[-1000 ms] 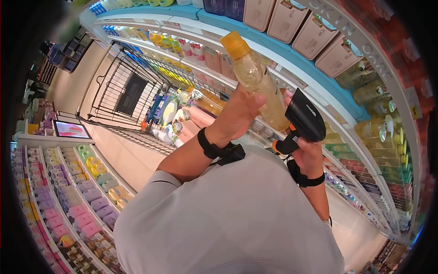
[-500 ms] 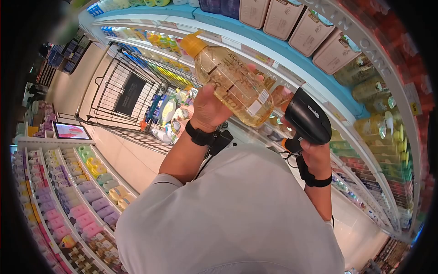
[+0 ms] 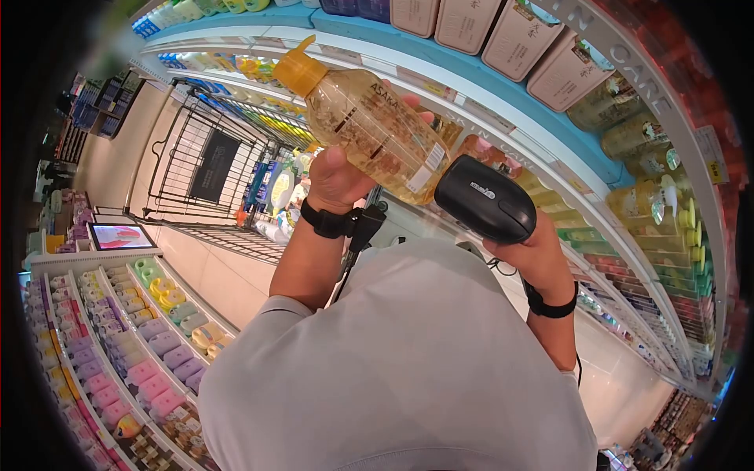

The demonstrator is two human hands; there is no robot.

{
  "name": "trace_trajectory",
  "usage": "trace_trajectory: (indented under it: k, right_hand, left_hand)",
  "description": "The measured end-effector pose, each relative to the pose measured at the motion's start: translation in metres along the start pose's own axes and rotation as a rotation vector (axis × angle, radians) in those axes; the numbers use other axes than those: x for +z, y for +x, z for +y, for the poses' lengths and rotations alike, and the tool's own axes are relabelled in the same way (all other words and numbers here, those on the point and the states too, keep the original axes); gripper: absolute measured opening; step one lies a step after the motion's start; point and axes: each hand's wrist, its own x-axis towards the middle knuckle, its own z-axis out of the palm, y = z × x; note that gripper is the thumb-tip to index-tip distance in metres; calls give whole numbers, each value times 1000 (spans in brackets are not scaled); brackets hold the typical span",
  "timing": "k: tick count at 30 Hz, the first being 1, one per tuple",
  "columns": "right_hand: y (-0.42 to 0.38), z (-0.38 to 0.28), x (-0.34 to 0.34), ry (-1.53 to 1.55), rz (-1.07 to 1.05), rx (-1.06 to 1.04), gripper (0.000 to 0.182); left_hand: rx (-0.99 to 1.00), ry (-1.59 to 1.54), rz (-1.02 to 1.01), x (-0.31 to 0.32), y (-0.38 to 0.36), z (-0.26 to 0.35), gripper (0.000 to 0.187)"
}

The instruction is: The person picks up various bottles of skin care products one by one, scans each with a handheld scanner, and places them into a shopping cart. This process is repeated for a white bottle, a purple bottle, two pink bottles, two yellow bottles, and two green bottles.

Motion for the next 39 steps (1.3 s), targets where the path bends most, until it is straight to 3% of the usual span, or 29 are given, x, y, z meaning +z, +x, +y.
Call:
trace_trajectory:
  k: [18, 28, 31, 33, 34, 36, 37, 39]
  right_hand:
    - [14, 12, -5, -4, 34, -14, 41]
    - [24, 19, -5, 87, 23, 52, 42]
    - [28, 21, -1, 207, 42, -68, 52]
    - [29, 27, -2, 293, 15, -76, 70]
    - [33, 27, -2, 287, 9, -73, 70]
    - [43, 26, 1, 187, -123, -231, 85]
    - [44, 22, 3, 136, -159, -208, 92]
    - [51, 31, 4, -84, -184, -390, 79]
  left_hand:
    - [-83, 3, -102, -20, 10, -1, 107]
    - [-110, 55, -39, -19, 8, 0, 100]
    - [-150, 52, 30, -17, 6, -5, 92]
    - [-192, 52, 87, -15, 6, -11, 80]
    - [-185, 49, 92, -10, 7, -14, 80]
    - [-213, 32, 226, 3, 9, -17, 67]
    - [-201, 29, 232, 10, 11, -17, 67]
    - [-244, -48, 327, 22, 15, -19, 60]
